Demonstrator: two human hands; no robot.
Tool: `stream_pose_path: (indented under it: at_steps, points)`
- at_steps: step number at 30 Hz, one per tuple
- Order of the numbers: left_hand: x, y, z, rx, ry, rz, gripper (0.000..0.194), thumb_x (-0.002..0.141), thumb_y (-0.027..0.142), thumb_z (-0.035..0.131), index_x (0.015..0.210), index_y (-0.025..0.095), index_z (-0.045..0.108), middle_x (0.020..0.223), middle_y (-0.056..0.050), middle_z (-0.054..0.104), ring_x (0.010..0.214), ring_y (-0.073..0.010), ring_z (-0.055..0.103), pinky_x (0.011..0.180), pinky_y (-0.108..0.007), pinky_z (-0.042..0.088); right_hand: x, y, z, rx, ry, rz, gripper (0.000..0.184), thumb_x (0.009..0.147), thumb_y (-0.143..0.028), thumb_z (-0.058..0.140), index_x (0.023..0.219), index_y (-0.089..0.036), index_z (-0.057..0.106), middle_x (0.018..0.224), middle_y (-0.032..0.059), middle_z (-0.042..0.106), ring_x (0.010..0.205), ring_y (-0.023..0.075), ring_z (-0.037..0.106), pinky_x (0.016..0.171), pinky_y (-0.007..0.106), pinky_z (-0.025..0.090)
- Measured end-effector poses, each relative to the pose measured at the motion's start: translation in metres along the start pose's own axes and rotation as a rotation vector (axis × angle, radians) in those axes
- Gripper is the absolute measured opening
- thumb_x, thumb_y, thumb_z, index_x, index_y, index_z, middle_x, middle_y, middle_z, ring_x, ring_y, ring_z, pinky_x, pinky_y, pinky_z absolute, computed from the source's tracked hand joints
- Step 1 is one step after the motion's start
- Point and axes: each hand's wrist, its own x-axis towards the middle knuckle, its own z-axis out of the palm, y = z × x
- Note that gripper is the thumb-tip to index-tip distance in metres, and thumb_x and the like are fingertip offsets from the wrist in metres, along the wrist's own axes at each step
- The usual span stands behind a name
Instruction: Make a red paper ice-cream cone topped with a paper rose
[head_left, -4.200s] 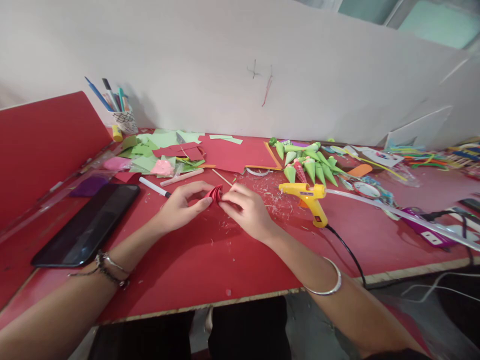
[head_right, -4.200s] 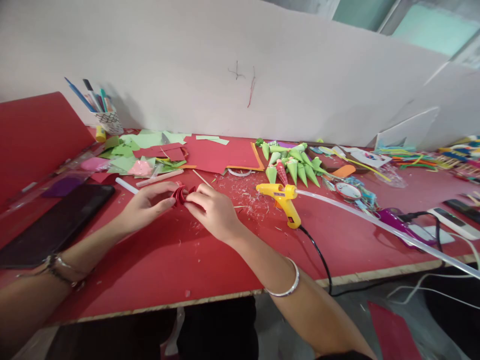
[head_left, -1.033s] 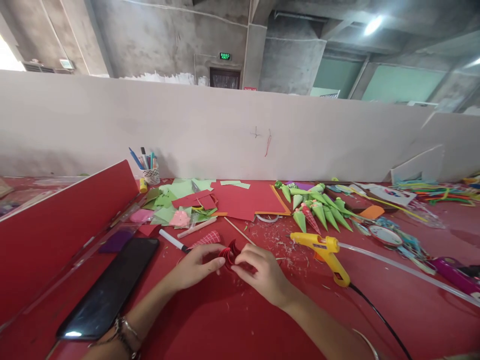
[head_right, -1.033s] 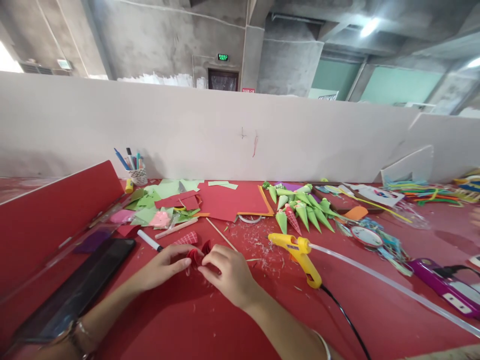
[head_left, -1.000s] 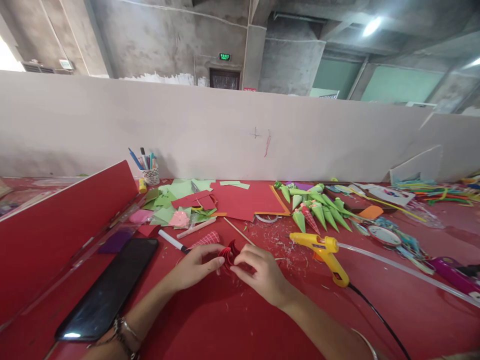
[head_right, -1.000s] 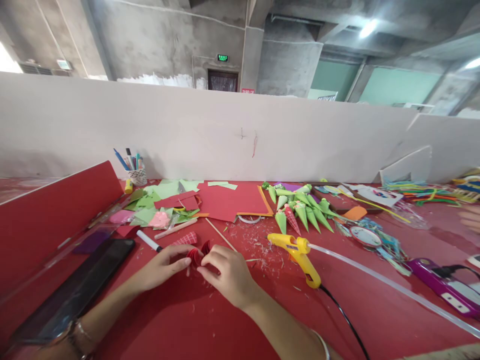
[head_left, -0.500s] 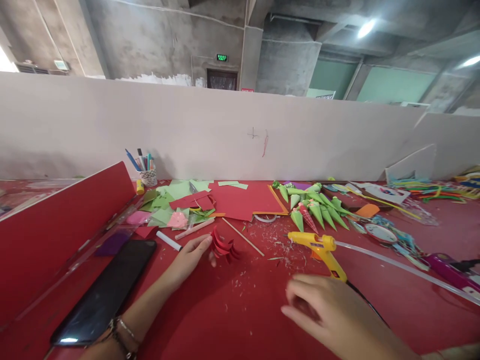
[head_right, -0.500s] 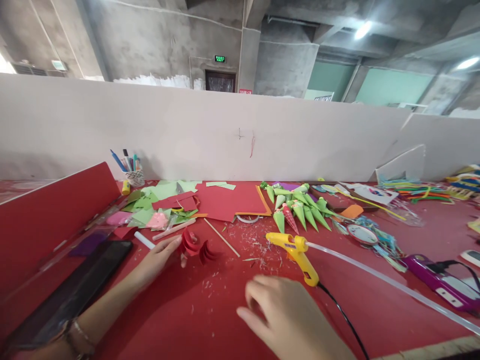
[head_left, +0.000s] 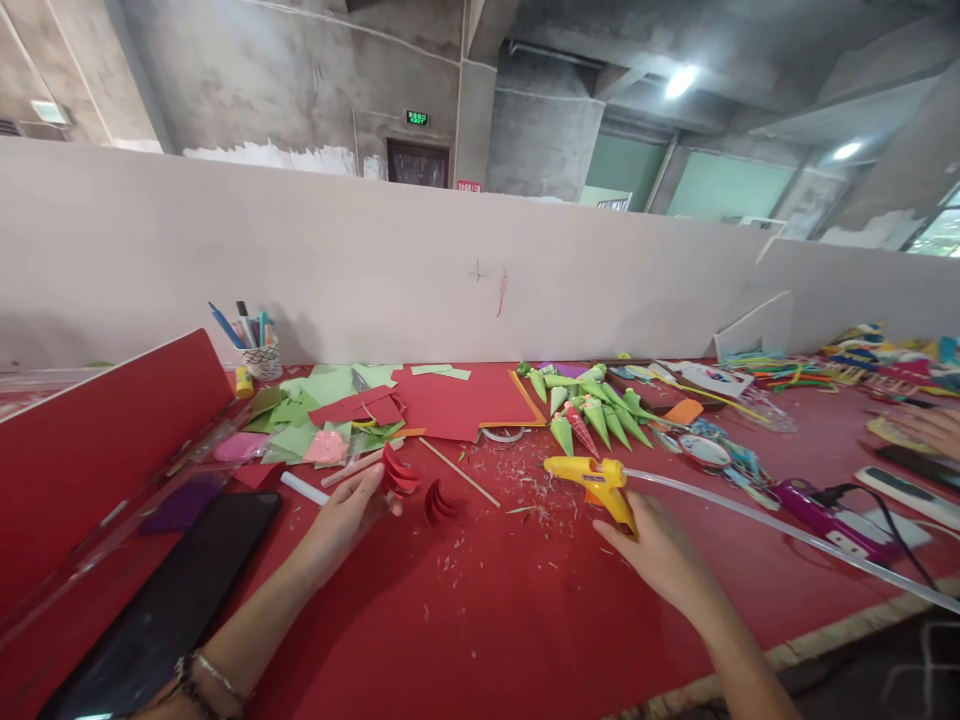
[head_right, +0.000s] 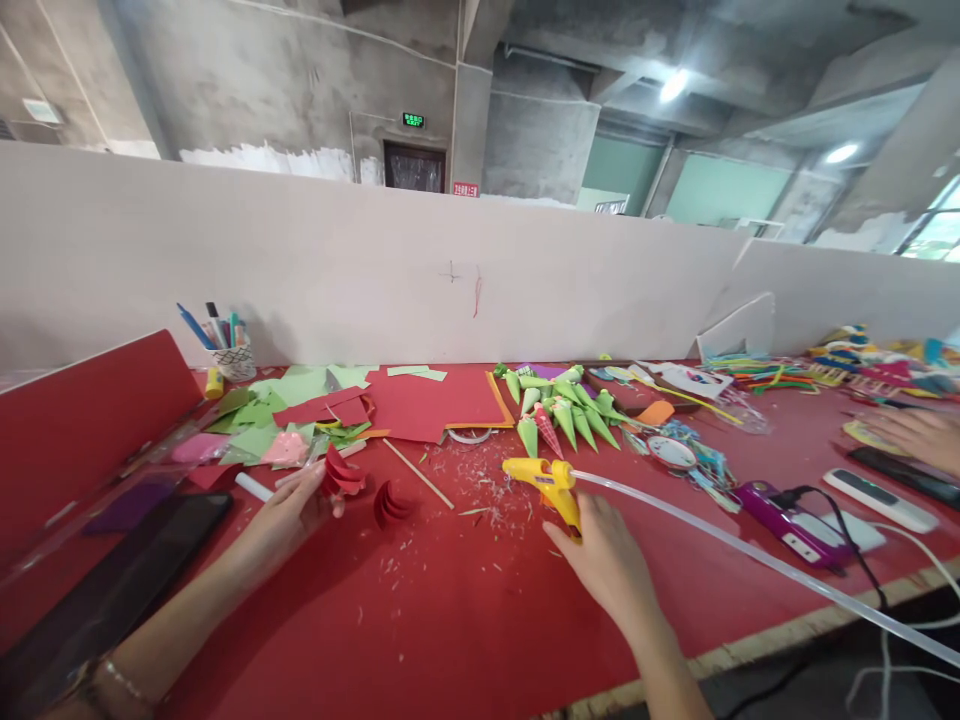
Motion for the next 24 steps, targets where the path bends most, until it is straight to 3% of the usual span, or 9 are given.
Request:
stream_pose_path:
  at_steps: [4,7,13,18,21,24]
  points:
    - [0.000,0.001,0.001,-0.013,0.019,-0.018,0.033,0.065,0.045,0.064,0.074,0.013,0.058,0.063,0.001,0.058,0.053,-0.0106,0.051,0.058,-0.025,0.042,0.011,-0.008,0.006,0.134,-0.076,0.001,0.024,0.079,-0.030,0.038,0.093,-0.017,0.052,0.081,0.0100,0.064,0.074,0.0228,0.061,0.062,0.031,0.045]
    - [0.000,-0.001,0.001,-0.041,0.030,-0.013,0.034,0.065,0.044,0.065,0.080,0.015,0.057,0.066,0.001,0.059,0.053,-0.0100,0.051,0.059,-0.025,0.042,0.024,-0.020,-0.007,0.243,-0.064,0.008,0.027,0.081,-0.031,0.036,0.100,-0.017,0.049,0.082,0.0089,0.064,0.074,0.0215,0.061,0.061,0.029,0.046]
    - [-0.002,-0.008,0.001,-0.079,-0.103,-0.038,0.032,0.067,0.043,0.063,0.085,0.018,0.056,0.071,0.003,0.057,0.054,-0.0087,0.052,0.061,-0.023,0.044,0.064,-0.075,-0.039,0.360,0.127,-0.107,0.023,0.080,-0.040,0.042,0.084,-0.019,0.050,0.072,0.0053,0.059,0.065,0.0184,0.056,0.057,0.028,0.044]
    - [-0.008,-0.007,0.007,-0.041,-0.184,-0.069,0.029,0.073,0.045,0.056,0.084,0.018,0.055,0.072,0.002,0.056,0.057,-0.0080,0.050,0.063,-0.023,0.043,0.059,-0.116,-0.012,0.537,0.104,-0.110,0.029,0.075,-0.046,0.050,0.077,-0.017,0.051,0.062,0.0015,0.054,0.054,0.0142,0.051,0.050,0.024,0.042]
    - [-0.009,-0.005,0.011,0.025,-0.169,-0.070,0.030,0.073,0.046,0.054,0.079,0.017,0.054,0.070,0.001,0.055,0.058,-0.0088,0.049,0.064,-0.024,0.043,0.043,-0.124,0.005,0.580,0.029,-0.112,0.032,0.068,-0.047,0.058,0.069,-0.016,0.052,0.054,-0.0007,0.051,0.047,0.0119,0.048,0.044,0.023,0.040]
    - [-0.010,-0.005,0.012,0.121,-0.166,-0.073,0.033,0.075,0.049,0.048,0.072,0.017,0.055,0.069,0.000,0.055,0.060,-0.0113,0.049,0.066,-0.026,0.043,0.033,-0.128,0.010,0.599,-0.012,-0.138,0.030,0.068,-0.045,0.059,0.068,-0.015,0.056,0.056,0.0014,0.056,0.047,0.0119,0.050,0.044,0.022,0.041]
